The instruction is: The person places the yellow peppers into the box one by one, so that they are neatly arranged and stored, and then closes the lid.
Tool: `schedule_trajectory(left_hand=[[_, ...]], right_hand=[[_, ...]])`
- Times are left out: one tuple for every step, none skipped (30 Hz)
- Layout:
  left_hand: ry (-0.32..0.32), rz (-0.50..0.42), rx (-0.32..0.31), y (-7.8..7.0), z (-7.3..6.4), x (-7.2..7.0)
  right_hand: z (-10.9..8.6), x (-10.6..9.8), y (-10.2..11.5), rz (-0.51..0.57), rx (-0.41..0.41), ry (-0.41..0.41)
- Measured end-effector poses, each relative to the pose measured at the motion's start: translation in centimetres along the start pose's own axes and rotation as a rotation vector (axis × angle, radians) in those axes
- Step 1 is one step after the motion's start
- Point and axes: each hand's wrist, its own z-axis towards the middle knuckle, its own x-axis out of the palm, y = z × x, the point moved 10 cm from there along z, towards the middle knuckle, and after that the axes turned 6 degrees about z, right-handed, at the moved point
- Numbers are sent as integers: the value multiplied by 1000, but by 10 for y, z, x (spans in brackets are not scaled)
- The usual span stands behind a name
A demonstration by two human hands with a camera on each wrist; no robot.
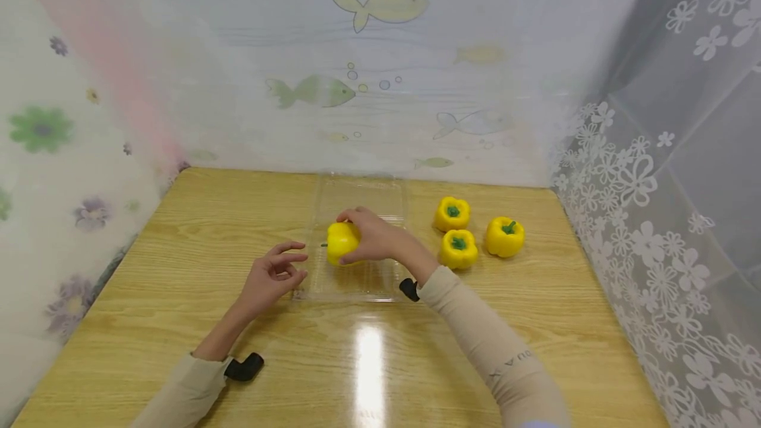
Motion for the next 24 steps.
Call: schedule_trajectory(left_hand=[[1,-2,0,0,0,0],[2,-6,0,-1,0,0],[3,-9,1,-1,0,0],[5,-12,2,-2,0,1],[6,-15,4,-2,0,1],[7,-17,6,-3,0,1],[8,-19,7,-3,0,1],[7,-21,8,-3,0,1],[7,-23,8,-3,0,2],[7,-22,8,-2,0,2],[7,-21,7,-2,1,2],[8,-21,8,-2,1,2],[9,-20,8,-2,1,2],[10,-19,8,-2,1,2],[11,-19,10,-2,1,2],[13,-19,12,-2,1,2],[14,-20,15,-2,1,3],[14,-19,16,-3,1,3],[14,-18,16,-3,1,3],[13,-17,17,-3,1,2],[13,-16,18,-3,1,2],[12,-14,19,-3,1,2],[10,-11,17,-3,1,2],[8,-9,15,-3,1,2]], right_hand=[[1,2,-1,-5,14,2],[1,3,-1,-10,28,5],[1,5,-3,-18,43,9],[1,7,-3,-26,54,16],[1,8,-5,-35,64,23],[1,10,-5,-47,67,30],[1,11,-5,-55,69,37],[0,12,-6,-59,70,47],[0,13,-6,-64,72,59],[-1,14,-7,-69,74,71],[-1,15,-7,-73,76,81],[-2,16,-7,-75,77,91],[-3,17,-8,-78,78,98],[-3,18,-9,-77,80,104],[-3,18,-9,-77,80,107],[-3,19,-10,-74,81,109],[-3,19,-10,-74,80,107],[-3,19,-11,-75,78,105],[-2,19,-11,-74,78,101],[-1,19,-12,-77,79,96],[0,19,-12,-82,81,91],[1,19,-12,-86,84,86],[2,18,-13,-89,86,83],[3,19,-13,-86,89,83]])
